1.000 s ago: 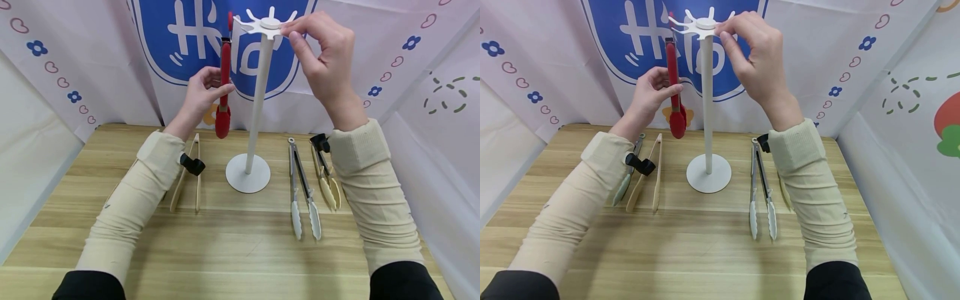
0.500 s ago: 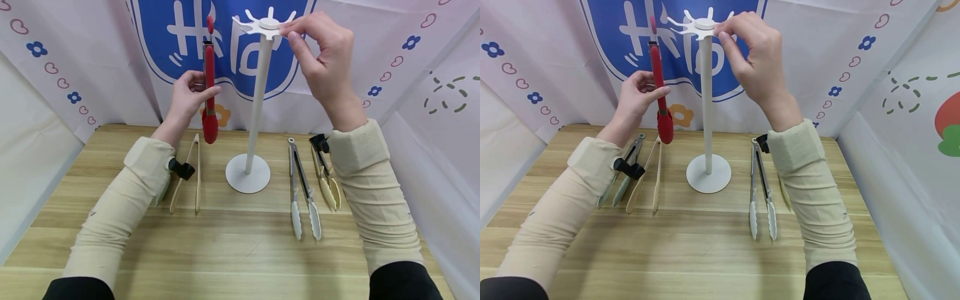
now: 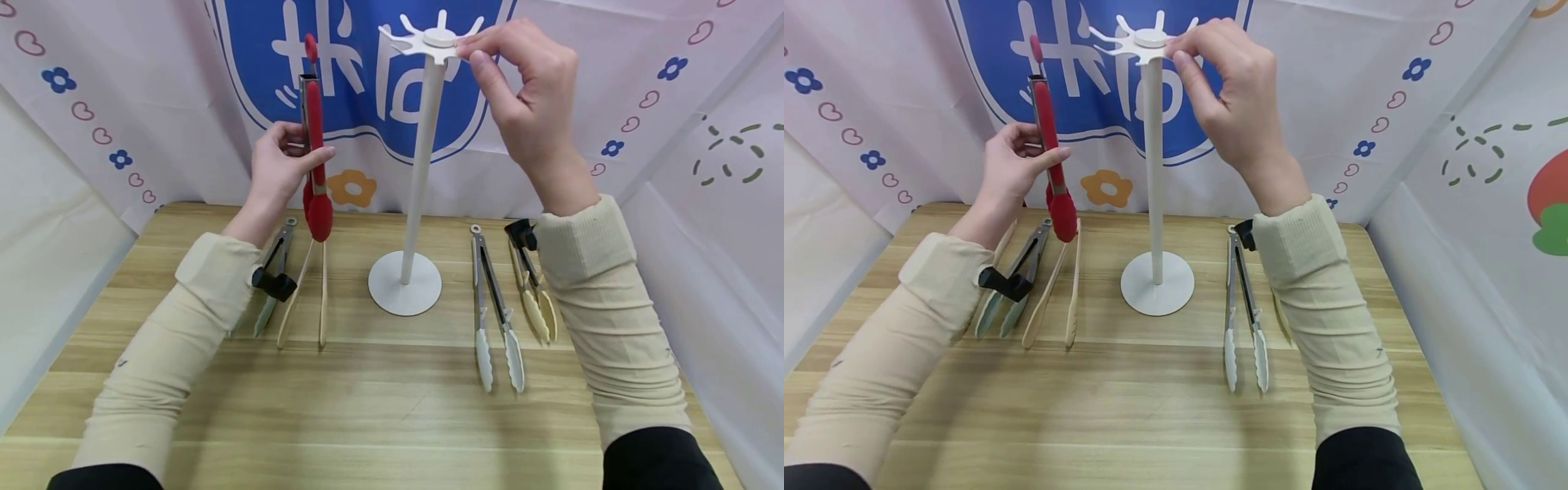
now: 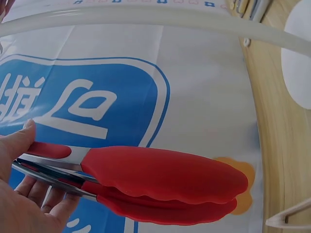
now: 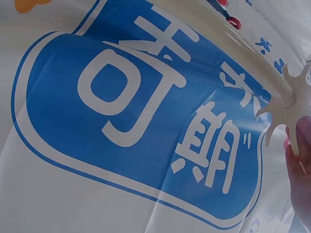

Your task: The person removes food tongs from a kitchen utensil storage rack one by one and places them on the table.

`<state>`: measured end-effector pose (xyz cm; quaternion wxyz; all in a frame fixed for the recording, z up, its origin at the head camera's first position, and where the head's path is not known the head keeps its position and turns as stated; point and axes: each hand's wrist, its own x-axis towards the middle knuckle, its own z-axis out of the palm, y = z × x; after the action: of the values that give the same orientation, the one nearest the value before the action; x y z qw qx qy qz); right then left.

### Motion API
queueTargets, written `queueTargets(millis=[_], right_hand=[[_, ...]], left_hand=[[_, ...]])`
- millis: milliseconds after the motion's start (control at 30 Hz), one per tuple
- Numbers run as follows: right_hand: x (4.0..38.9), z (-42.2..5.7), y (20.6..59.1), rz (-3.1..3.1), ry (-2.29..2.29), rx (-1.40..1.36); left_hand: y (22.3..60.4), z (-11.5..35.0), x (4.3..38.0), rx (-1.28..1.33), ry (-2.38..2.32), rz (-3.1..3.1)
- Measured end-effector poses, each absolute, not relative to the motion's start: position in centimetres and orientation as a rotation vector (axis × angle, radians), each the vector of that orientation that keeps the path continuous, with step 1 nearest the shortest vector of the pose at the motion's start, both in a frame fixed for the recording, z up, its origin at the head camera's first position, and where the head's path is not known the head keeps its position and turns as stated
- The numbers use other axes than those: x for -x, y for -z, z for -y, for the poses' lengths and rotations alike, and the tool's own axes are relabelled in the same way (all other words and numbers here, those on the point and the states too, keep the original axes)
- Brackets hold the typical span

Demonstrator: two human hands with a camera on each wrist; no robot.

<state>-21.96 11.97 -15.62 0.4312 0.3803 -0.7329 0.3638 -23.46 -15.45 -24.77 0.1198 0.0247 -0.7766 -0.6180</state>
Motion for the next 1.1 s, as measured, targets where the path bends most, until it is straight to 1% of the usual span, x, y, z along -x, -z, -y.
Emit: queueTargets(millis=[700, 1100], right_hand=[[21.9, -11.8, 15.7, 1.832, -0.932, -0.918], [21.9, -11.8, 15.6, 1.837, -0.933, -0.912]], left_hand=[[24.7, 20.2, 22.5, -0.214, 1.711, 2.235], [25.2, 22.8, 22.0, -0.344, 1.688, 2.260]])
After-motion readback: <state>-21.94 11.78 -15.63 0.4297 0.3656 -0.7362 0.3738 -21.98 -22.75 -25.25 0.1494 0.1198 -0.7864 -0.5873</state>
